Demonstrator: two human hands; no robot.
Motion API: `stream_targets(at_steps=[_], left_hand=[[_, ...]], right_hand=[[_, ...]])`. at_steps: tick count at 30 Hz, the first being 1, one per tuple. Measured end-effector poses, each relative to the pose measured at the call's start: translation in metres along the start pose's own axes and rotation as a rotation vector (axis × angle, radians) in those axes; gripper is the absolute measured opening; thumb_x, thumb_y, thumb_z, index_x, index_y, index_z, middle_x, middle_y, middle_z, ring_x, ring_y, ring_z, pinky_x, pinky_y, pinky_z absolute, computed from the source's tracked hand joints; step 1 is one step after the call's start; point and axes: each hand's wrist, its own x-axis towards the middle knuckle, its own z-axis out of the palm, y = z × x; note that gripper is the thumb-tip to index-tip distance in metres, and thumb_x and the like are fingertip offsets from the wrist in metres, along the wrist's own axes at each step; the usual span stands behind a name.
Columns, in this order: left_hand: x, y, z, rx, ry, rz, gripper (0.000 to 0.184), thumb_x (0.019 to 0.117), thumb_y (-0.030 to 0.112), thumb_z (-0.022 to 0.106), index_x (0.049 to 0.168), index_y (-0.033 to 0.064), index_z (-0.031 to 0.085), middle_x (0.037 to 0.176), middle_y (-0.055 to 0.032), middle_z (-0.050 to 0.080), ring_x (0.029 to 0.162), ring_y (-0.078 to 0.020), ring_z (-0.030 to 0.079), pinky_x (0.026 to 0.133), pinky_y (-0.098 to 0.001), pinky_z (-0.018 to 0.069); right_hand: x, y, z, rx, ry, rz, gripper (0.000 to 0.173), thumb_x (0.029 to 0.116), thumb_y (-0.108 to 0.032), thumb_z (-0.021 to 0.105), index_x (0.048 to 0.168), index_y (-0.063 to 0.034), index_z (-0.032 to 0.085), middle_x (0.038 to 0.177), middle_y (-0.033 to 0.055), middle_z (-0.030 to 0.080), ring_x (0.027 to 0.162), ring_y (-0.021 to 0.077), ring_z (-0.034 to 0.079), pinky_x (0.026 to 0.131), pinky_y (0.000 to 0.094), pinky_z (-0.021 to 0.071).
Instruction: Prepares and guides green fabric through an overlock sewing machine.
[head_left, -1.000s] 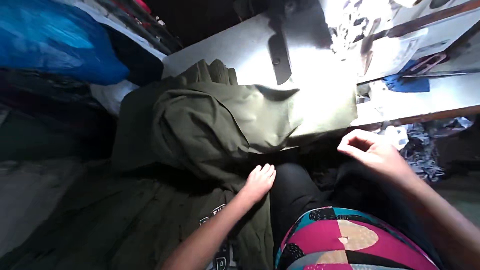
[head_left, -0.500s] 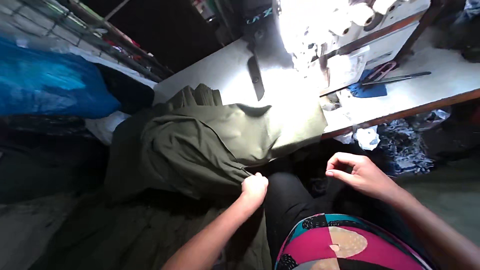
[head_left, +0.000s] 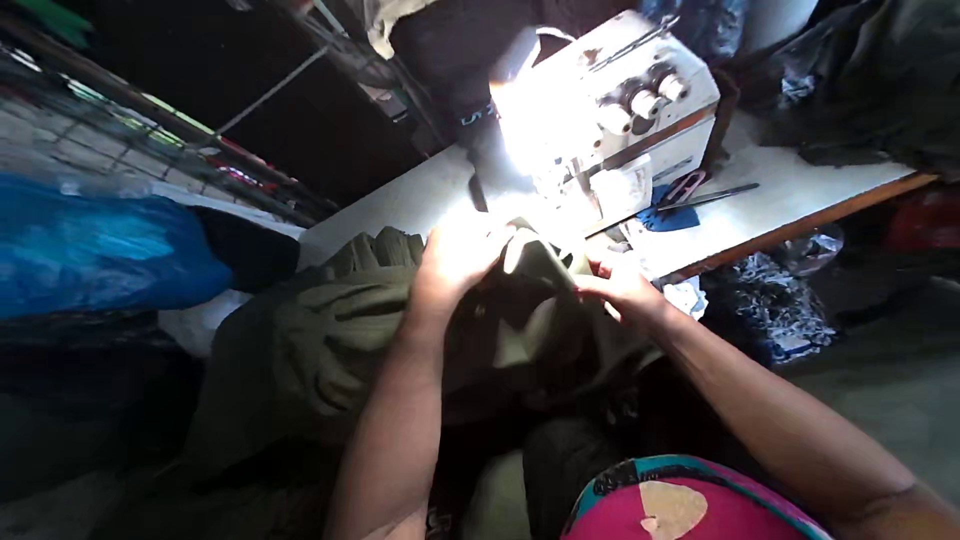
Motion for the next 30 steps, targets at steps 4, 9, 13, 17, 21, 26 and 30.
stream_targets(at_steps=[4, 9, 13, 17, 21, 26, 30], left_hand=[[0.018, -0.024, 0.057, 0.079, 0.301, 0.284, 0.025, 0.0987, 0.027, 0.061, 0.098, 0.006, 0.073, 0.097, -0.0181, 0.069, 0.095, -0.0384, 0.066, 0.083, -0.0613, 0.0499], [0.027, -0.014, 0.07, -0.191, 0.169, 0.384, 0.026, 0.1018, 0.021, 0.055, 0.115, 0.0073, 0.073, 0.106, -0.0093, 0.073, 0.098, -0.0214, 0.07, 0.089, -0.0462, 0.0548], [0.025, 0.004, 0.06, -0.314, 0.104, 0.449, 0.016, 0.1024, 0.019, 0.061, 0.11, 0.0117, 0.073, 0.097, -0.0023, 0.073, 0.085, -0.0116, 0.068, 0.081, -0.0366, 0.0564], [0.002, 0.019, 0.044, -0.409, 0.212, 0.442, 0.019, 0.1035, 0.012, 0.057, 0.115, 0.0025, 0.067, 0.098, -0.0066, 0.07, 0.08, -0.0076, 0.065, 0.076, -0.0268, 0.0559], [-0.048, 0.025, 0.001, -0.392, 0.363, 0.521, 0.022, 0.1069, 0.019, 0.048, 0.108, 0.0063, 0.066, 0.093, 0.0013, 0.062, 0.081, -0.0005, 0.059, 0.072, -0.0179, 0.0519], [-0.046, 0.019, -0.014, -0.241, 0.465, 0.489, 0.021, 0.1032, 0.016, 0.052, 0.103, 0.0065, 0.07, 0.091, -0.0005, 0.061, 0.08, -0.0032, 0.058, 0.071, -0.0176, 0.0494], [0.01, -0.006, 0.044, -0.289, 0.366, 0.298, 0.02, 0.0994, 0.021, 0.066, 0.102, 0.0011, 0.07, 0.098, -0.0153, 0.068, 0.088, -0.0259, 0.067, 0.082, -0.0463, 0.0557]], right_hand=[[0.0, 0.015, -0.012, 0.113, 0.049, 0.17, 0.017, 0.107, -0.017, 0.049, 0.115, -0.0056, 0.059, 0.089, 0.0019, 0.066, 0.077, 0.0095, 0.065, 0.073, 0.0272, 0.0571], [-0.003, 0.007, -0.016, 0.208, 0.061, 0.172, 0.021, 0.1084, -0.018, 0.041, 0.114, -0.0068, 0.058, 0.092, 0.0009, 0.068, 0.082, 0.0101, 0.068, 0.079, 0.0288, 0.0593], [-0.004, 0.003, -0.018, 0.165, 0.008, 0.061, 0.044, 0.1025, -0.03, 0.053, 0.138, -0.0043, 0.048, 0.116, 0.0054, 0.068, 0.102, 0.0125, 0.068, 0.089, 0.0323, 0.0596], [-0.014, -0.011, -0.021, 0.125, -0.159, -0.09, 0.066, 0.0884, -0.047, 0.073, 0.137, -0.0075, 0.053, 0.12, -0.002, 0.069, 0.111, 0.0064, 0.065, 0.1, 0.0295, 0.0538], [-0.029, -0.03, -0.013, 0.364, -0.624, -0.197, 0.049, 0.0957, -0.049, 0.066, 0.137, -0.0227, 0.062, 0.127, -0.0106, 0.069, 0.116, 0.0012, 0.063, 0.101, 0.0259, 0.0526], [-0.031, -0.048, 0.03, 0.054, -0.271, -0.107, 0.015, 0.0934, -0.007, 0.071, 0.108, -0.0069, 0.071, 0.097, -0.0052, 0.075, 0.091, 0.0026, 0.071, 0.085, 0.0258, 0.0607], [-0.005, 0.0, 0.013, -0.147, 0.164, 0.111, 0.031, 0.0974, -0.017, 0.067, 0.125, -0.0027, 0.066, 0.109, 0.0054, 0.073, 0.099, 0.0092, 0.069, 0.091, 0.0304, 0.0581]])
